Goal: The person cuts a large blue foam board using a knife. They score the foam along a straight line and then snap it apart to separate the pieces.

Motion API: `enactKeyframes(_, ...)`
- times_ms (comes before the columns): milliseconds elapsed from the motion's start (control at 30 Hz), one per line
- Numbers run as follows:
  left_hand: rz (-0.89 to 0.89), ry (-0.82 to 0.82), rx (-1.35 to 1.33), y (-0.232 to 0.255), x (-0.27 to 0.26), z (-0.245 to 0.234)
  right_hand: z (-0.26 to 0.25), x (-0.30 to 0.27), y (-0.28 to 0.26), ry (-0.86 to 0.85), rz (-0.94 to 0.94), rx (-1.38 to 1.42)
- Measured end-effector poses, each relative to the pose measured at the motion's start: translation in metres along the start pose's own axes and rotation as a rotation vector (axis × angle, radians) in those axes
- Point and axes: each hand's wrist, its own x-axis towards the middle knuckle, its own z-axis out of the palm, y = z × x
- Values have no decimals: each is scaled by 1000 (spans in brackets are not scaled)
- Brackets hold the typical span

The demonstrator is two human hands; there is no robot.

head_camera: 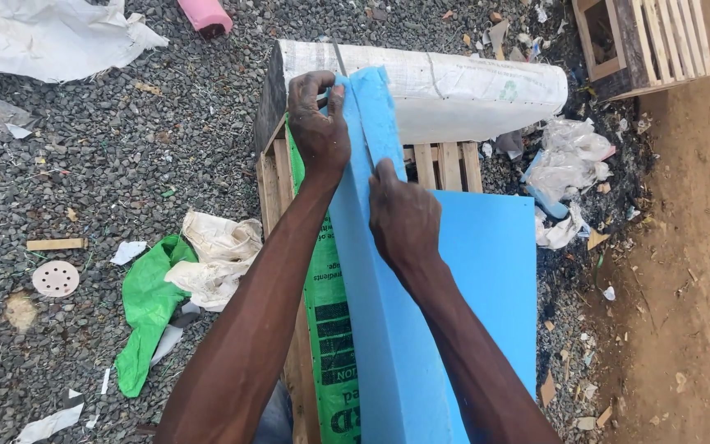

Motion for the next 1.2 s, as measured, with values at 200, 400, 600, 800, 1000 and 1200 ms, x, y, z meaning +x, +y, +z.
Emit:
enactKeyframes(200, -26, -31, 19, -4, -1, -5, 5, 14, 2, 79, -51, 38)
enactKeyframes(400, -21, -5, 28, -7, 3, -11, 0, -30, -6, 32, -39, 65)
enactKeyframes(600, -80, -18, 16, -11, 11, -14, -5, -107, 5, -41, -1, -19)
enactKeyframes(800, -118, -134, 199, 30, -31, -28, -18, -77, 15, -157, 32, -93)
enactKeyframes(1000, -153, -364, 194, 32, -76, -23, -11, -54, 16, -146, -6, -154)
enactKeyframes(1200, 0, -280, 145, 29, -86, -20, -7, -71, 27, -26, -75, -123)
